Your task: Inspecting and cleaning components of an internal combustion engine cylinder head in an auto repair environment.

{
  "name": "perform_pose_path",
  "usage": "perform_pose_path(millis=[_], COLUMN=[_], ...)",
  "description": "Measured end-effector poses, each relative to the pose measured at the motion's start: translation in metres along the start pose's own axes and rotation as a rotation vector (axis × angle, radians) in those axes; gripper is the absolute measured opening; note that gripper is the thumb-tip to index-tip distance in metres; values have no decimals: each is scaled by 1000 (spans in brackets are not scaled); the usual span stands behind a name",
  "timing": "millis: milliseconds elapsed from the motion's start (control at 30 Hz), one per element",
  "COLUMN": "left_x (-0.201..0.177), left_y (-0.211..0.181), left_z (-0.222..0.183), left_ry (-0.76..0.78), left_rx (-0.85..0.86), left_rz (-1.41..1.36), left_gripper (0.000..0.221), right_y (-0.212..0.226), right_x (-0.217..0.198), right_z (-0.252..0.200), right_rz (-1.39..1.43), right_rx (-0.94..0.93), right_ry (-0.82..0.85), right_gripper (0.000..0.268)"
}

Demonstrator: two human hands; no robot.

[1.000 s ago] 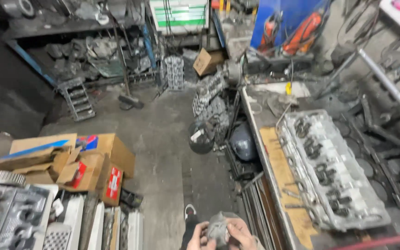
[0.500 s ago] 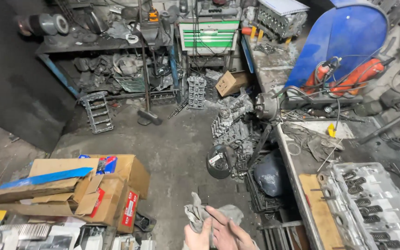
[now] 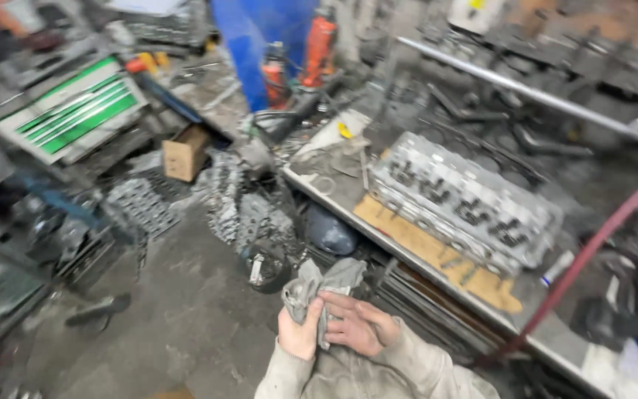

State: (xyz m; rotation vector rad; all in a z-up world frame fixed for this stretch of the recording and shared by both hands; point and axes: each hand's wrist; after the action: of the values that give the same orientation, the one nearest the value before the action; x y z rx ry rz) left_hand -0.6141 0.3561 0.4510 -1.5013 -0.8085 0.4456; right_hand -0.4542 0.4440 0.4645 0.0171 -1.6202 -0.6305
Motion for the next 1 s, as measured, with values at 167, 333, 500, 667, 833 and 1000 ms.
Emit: perform_pose_path(millis=[167,333,500,667,833,1000], left_x=[17,26,44,21,15,88], left_y=[-3,-9,-42,32,86,36], left_z=[31,38,25,9,-15,-44], left_ry=[-22,112,348,591,763,1135], left_rx=[131,279,181,-89,-35,359], left_rz=[215,486,636,513,536,190], left_gripper=[29,44,46,42,41,54], right_y=[-2,1,5,12,4,32], right_x=[17,24,0,10,8,-11], right_z=[-2,-17,-58,-79,-87,-120], right_rz=[-12,-67,4,-794,-1707,-1870], right_rx=[-81,-132,-142,-206,-712,-836], right_ry=[-69,-87,-182,-906,-752,-398], right_gripper=[88,86,75,77,93,86])
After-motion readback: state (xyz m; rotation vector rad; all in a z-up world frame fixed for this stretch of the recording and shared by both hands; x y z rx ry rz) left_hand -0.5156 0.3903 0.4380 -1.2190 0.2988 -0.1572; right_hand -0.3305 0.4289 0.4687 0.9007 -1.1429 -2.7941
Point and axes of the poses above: each hand's wrist, its own z-axis towards the middle knuckle, its own x-axis out of the palm, y = z × x, and after that the axes turned 12 degrees about -y, right-handed
